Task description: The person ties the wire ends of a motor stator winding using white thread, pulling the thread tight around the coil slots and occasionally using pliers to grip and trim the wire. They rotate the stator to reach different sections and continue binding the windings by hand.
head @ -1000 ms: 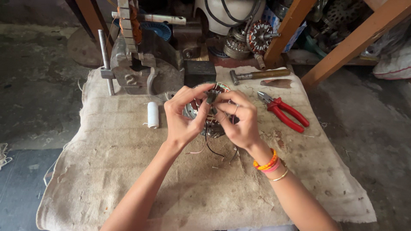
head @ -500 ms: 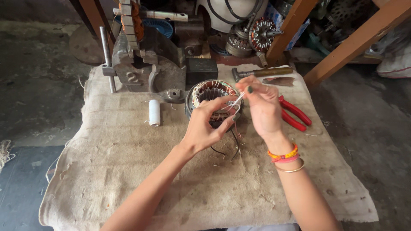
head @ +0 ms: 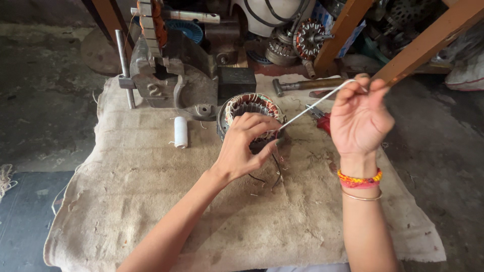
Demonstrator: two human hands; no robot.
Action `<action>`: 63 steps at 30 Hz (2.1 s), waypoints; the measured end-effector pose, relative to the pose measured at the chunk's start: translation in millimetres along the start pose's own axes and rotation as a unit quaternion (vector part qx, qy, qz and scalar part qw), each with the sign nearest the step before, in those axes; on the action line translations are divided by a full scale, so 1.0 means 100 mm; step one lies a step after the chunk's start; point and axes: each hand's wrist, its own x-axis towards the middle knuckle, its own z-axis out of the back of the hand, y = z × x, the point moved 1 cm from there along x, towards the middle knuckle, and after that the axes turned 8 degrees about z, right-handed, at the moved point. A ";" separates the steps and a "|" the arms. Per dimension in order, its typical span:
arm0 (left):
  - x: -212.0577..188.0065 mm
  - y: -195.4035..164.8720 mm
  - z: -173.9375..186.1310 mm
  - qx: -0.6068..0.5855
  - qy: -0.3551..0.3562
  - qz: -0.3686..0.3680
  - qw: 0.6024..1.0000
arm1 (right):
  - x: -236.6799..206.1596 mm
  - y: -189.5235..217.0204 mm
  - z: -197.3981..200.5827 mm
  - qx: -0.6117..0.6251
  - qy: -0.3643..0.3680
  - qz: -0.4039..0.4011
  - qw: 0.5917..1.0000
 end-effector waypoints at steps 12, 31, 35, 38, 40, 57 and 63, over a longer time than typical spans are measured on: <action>0.04 0.33 0.00 -0.290 -0.051 0.242 0.924 | -0.17 -0.82 -0.17 -0.328 0.086 -0.174 0.925; 0.10 0.35 0.18 -0.090 -0.118 0.109 0.983 | -0.29 -0.88 -0.15 -0.212 0.105 -0.244 0.940; 0.09 0.25 0.19 -0.018 -0.076 0.071 0.994 | -0.33 -0.90 -0.19 -0.271 0.068 -0.225 0.933; 0.08 0.20 0.18 0.007 -0.012 0.046 0.999 | -0.32 -0.87 -0.25 -0.337 0.099 -0.170 0.921; 0.06 0.16 0.13 0.015 0.008 0.031 0.999 | -0.29 -0.80 -0.29 -0.347 0.097 -0.149 0.921; 0.01 0.16 0.04 -0.009 -0.082 0.074 0.994 | -0.28 -0.77 -0.56 -0.760 0.240 0.086 0.598; 0.04 0.10 0.09 0.027 -0.015 0.017 0.999 | -0.36 -0.85 -0.39 -0.558 0.130 -0.047 0.818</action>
